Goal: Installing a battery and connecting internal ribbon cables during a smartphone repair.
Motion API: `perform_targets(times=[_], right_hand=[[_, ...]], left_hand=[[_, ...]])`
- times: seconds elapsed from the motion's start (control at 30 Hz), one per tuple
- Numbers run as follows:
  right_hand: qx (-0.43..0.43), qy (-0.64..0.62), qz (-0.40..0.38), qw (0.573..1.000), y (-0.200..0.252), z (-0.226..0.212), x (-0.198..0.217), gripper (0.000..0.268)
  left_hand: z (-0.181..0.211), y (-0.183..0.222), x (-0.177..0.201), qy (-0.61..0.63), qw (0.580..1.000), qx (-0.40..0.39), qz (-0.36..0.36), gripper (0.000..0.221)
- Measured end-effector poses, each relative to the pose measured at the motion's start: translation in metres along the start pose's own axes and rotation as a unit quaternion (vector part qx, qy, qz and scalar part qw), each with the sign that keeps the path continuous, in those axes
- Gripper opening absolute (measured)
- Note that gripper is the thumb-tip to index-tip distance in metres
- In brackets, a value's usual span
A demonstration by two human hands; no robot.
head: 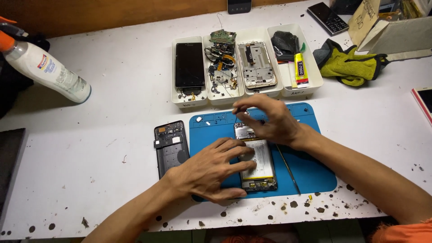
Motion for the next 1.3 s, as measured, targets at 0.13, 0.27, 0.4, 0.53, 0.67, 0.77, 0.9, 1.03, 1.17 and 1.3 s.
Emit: perform_targets(times=[0.13,0.27,0.4,0.53,0.67,0.77,0.9,1.03,1.17,1.3], right_hand=[[-0.081,-0.056,0.027,0.995,-0.002,0.013,0.037,0.024],[-0.230,-0.135,0.107,0.958,0.008,0.028,0.065,0.021],[-0.304,-0.133,0.087,0.939,0.027,0.037,0.069,0.018],[-0.340,-0.117,0.085,0.929,0.040,0.038,0.059,0.019],[-0.264,0.037,0.046,0.963,0.040,0.036,0.050,0.018],[-0.226,0.094,0.032,0.969,0.051,0.046,0.043,0.017],[-0.221,0.092,0.036,0.970,0.062,0.056,0.037,0.020],[-0.217,0.108,0.021,0.970,0.055,0.048,0.031,0.018],[-0.196,0.123,-0.026,0.973,0.051,0.041,0.025,0.019],[-0.169,0.157,-0.067,0.971,0.046,0.036,0.022,0.018]], left_hand=[[-0.023,0.007,0.002,-0.005,1.000,0.019,0.002,0.062],[-0.064,0.021,0.021,-0.050,0.985,0.142,0.079,0.037],[-0.081,0.015,0.015,-0.170,0.968,0.182,0.030,0.031],[-0.085,0.001,0.001,-0.190,0.968,0.164,0.013,0.035],[-0.079,-0.018,0.016,-0.200,0.965,0.167,-0.022,0.047],[-0.078,-0.022,0.016,-0.202,0.963,0.171,-0.042,0.048],[-0.081,-0.023,0.006,-0.180,0.971,0.156,-0.031,0.047],[-0.087,-0.022,0.000,-0.184,0.971,0.152,-0.016,0.046],[-0.094,-0.020,-0.011,-0.178,0.973,0.145,-0.002,0.046],[-0.093,-0.021,-0.009,-0.174,0.974,0.143,0.004,0.045]])
Point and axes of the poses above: each hand's wrist, its own y-axis away from the middle knuckle, its own x-axis out of the back of the hand, z = x × y, the point moved 4 cm from there along -y, towards the middle knuckle
